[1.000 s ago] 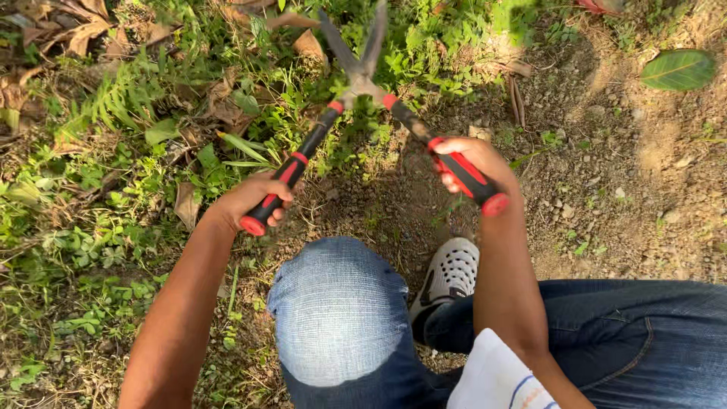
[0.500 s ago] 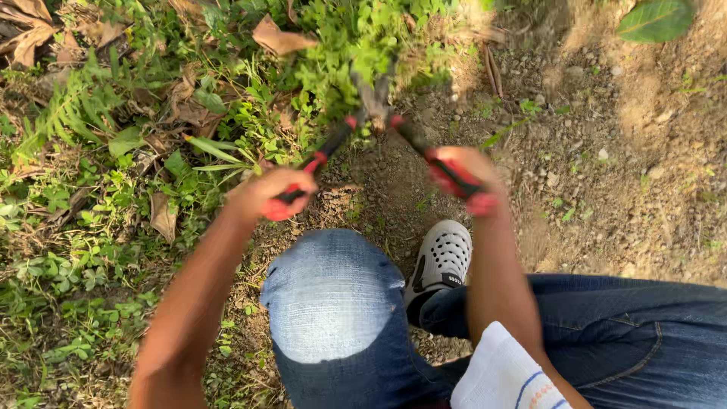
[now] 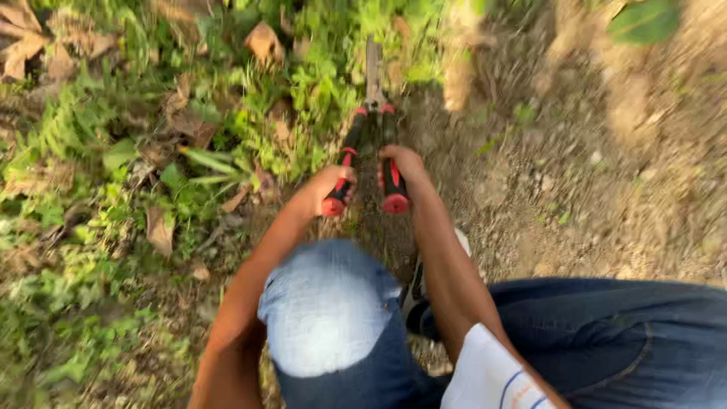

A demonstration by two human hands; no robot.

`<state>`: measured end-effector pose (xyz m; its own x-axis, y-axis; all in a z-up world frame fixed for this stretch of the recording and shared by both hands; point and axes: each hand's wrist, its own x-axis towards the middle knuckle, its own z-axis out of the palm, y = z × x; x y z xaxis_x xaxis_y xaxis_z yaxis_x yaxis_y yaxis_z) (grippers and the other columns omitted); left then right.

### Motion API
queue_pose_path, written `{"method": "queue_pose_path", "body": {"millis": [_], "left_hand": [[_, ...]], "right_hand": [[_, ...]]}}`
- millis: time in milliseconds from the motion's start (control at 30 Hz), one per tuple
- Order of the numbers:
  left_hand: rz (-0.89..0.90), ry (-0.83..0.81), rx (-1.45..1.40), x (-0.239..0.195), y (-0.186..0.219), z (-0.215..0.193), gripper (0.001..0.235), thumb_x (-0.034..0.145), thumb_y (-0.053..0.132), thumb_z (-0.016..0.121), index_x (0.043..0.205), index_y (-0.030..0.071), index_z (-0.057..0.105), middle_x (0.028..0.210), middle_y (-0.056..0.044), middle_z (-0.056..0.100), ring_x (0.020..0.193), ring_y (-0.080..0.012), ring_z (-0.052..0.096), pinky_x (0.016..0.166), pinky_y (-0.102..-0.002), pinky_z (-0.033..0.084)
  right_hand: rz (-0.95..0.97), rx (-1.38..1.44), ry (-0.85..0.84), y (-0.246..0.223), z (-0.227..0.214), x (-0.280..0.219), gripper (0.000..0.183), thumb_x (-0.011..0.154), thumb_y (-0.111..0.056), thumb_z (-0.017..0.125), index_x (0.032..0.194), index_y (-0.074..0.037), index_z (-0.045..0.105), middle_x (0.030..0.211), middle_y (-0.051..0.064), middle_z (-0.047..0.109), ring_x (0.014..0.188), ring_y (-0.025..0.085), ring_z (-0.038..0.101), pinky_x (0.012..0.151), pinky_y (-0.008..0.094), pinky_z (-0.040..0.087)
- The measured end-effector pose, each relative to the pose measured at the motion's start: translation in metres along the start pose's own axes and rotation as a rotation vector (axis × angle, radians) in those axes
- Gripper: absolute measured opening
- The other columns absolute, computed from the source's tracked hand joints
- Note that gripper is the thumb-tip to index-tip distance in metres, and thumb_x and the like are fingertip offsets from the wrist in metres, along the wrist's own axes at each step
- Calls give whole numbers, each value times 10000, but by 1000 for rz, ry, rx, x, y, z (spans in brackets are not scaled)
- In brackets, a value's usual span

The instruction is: The person uses shears to cut through weeds and small branches on the ground in a backyard.

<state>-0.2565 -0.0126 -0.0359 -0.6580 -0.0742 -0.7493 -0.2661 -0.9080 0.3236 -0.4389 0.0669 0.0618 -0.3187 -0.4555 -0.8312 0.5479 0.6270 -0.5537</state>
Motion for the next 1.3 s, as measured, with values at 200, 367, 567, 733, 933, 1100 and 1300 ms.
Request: {"method": "queue_pose_path", "body": {"millis": [200, 367, 567, 733, 933, 1100, 1300], "left_hand": [[46, -46, 142, -68, 19, -54, 240, 803, 155, 695, 868, -38, 568, 608, -120, 574, 432, -217, 551, 369, -341, 467], [-28, -13, 280, -122, 61, -53, 293, 758, 81, 721, 1005, 39, 570, 691, -78, 619, 493, -142, 573, 379, -271, 467], [-100, -20, 311, -77, 92, -22, 226, 791, 89, 702, 952, 10, 565, 695, -74, 629, 492, -131, 587, 391, -266, 479], [-31, -117, 143, -13, 77, 33, 202, 793, 101, 686, 906, 22, 539, 612, -48, 559, 407, -134, 487, 340, -272, 419], [-83, -25, -31, 0, 63, 22, 140, 822, 120, 657, 845, 35, 549, 638, -59, 574, 476, -154, 565, 429, -307, 485], [-39, -88, 199, -29, 78, -34, 140, 814, 108, 675, 833, 12, 574, 635, -92, 584, 481, -173, 563, 419, -307, 465], [-44, -26, -89, 34, 29, 17, 121, 841, 114, 663, 860, 34, 575, 653, -55, 605, 495, -156, 583, 437, -295, 492]], "right_hand": [[-73, -22, -80, -33, -75, -40, 189, 877, -188, 705, 991, -52, 639, 740, 66, 652, 506, 151, 597, 422, 282, 494], [-52, -88, -123, -74, -135, -77, 442, 868, -186, 664, 1294, -91, 598, 765, 96, 660, 454, 132, 587, 358, 252, 499], [69, 124, -92, -70, -161, -48, 420, 950, -187, 608, 1310, -5, 492, 800, 159, 667, 490, 148, 611, 392, 241, 521], [-8, 210, -266, -64, -140, 6, 284, 1006, -193, 672, 1145, 32, 570, 807, 123, 660, 507, 138, 587, 421, 231, 516], [-130, 77, -32, -47, -91, 10, 216, 943, -171, 720, 979, 21, 627, 769, 95, 653, 548, 167, 621, 457, 274, 528], [42, 190, -250, -58, -122, -10, 203, 811, -209, 713, 941, -57, 680, 687, 87, 654, 470, 159, 582, 376, 251, 463], [-30, 107, -73, -19, -32, 47, 150, 876, -157, 665, 850, -20, 611, 654, 90, 631, 551, 224, 615, 530, 365, 551]]}}
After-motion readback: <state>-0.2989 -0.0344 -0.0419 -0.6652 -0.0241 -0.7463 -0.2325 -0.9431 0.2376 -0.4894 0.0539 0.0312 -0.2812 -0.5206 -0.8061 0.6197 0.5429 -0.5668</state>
